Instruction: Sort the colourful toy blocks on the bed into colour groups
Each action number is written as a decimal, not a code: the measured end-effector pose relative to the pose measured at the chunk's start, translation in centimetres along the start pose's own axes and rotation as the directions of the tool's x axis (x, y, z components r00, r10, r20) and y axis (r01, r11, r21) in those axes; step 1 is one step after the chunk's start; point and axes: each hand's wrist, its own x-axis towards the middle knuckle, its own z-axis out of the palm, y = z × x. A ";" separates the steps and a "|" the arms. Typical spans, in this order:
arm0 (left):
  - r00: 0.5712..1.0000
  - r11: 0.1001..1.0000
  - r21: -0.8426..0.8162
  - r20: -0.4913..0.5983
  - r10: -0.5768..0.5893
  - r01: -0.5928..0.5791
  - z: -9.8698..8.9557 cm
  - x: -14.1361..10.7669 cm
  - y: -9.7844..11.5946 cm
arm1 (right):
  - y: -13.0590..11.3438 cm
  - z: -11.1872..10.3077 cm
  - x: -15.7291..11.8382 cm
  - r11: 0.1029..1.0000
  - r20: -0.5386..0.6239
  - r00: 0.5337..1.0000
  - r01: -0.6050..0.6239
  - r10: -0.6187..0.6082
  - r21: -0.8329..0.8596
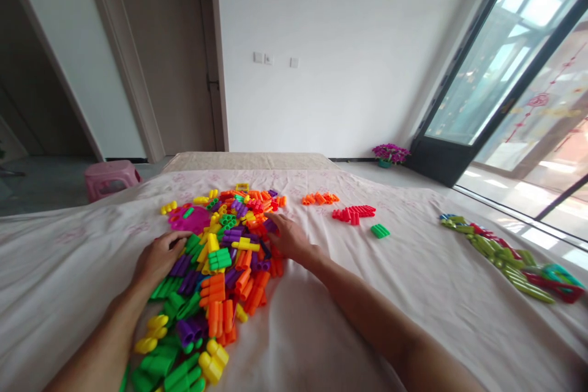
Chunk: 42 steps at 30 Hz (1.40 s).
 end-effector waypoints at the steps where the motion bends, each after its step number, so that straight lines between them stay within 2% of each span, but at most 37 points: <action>1: 1.000 1.000 0.004 -0.001 -0.003 0.003 0.0 0.0 0.0 | 0.6 -0.3 -0.1 0.999 -0.030 0.999 -0.018 0.019 0.031; 5: 1.000 1.000 0.005 0.011 -0.014 0.014 0.0 0.0 0.0 | 3.1 -2.9 -0.9 0.982 -0.104 0.977 -0.184 0.188 0.049; 10: 1.000 1.000 0.006 0.016 -0.018 0.018 0.0 0.0 -0.1 | 6.2 -7.1 -3.2 0.947 0.115 0.940 -0.322 0.321 -0.015; 13: 1.000 1.000 0.011 0.001 -0.001 0.001 0.0 0.1 -0.2 | 7.9 -8.4 -4.6 0.918 0.085 0.920 -0.371 0.384 -0.138; 17: 1.000 1.000 0.017 0.020 -0.011 0.010 0.0 0.2 -0.4 | 9.3 -8.5 -5.5 0.897 0.016 0.913 -0.397 0.407 -0.194; 21: 1.000 1.000 0.018 0.027 -0.014 0.013 0.2 0.3 -0.7 | 10.1 -7.7 -5.5 0.928 0.021 0.937 -0.343 0.350 -0.147; 26: 1.000 1.000 -0.006 0.008 0.010 -0.010 0.4 0.3 -0.9 | 10.6 -6.7 -5.3 0.921 -0.079 0.942 -0.337 0.327 -0.194; 29: 1.000 1.000 -0.002 0.006 0.002 -0.002 0.3 0.2 -0.6 | 9.4 -6.3 -5.3 0.912 -0.156 0.941 -0.332 0.301 -0.241; 32: 1.000 1.000 0.000 0.020 -0.006 0.006 0.1 0.0 -0.3 | 6.5 -5.5 -4.8 0.971 -0.186 0.967 -0.200 0.174 -0.133; 34: 1.000 1.000 -0.004 0.024 -0.006 0.006 0.0 0.0 -0.1 | 3.8 -4.9 -4.3 0.998 -0.133 0.989 -0.056 0.059 0.026; 36: 1.000 1.000 -0.008 0.016 -0.001 0.001 0.0 0.0 -0.1 | 1.1 -4.3 -3.8 0.983 -0.016 0.998 0.070 -0.068 0.170; 39: 1.000 1.000 -0.004 0.004 0.013 -0.013 0.0 0.0 -0.1 | -1.9 -3.5 -3.4 0.933 0.170 0.944 0.231 -0.283 0.275; 41: 1.000 1.000 -0.001 0.003 0.016 -0.016 0.0 0.1 -0.1 | -2.8 -3.0 -3.3 0.916 0.227 0.913 0.267 -0.340 0.299; 42: 1.000 1.000 -0.001 0.005 0.016 -0.016 0.0 0.0 -0.1 | -3.0 -2.7 -3.4 0.916 0.229 0.916 0.252 -0.330 0.312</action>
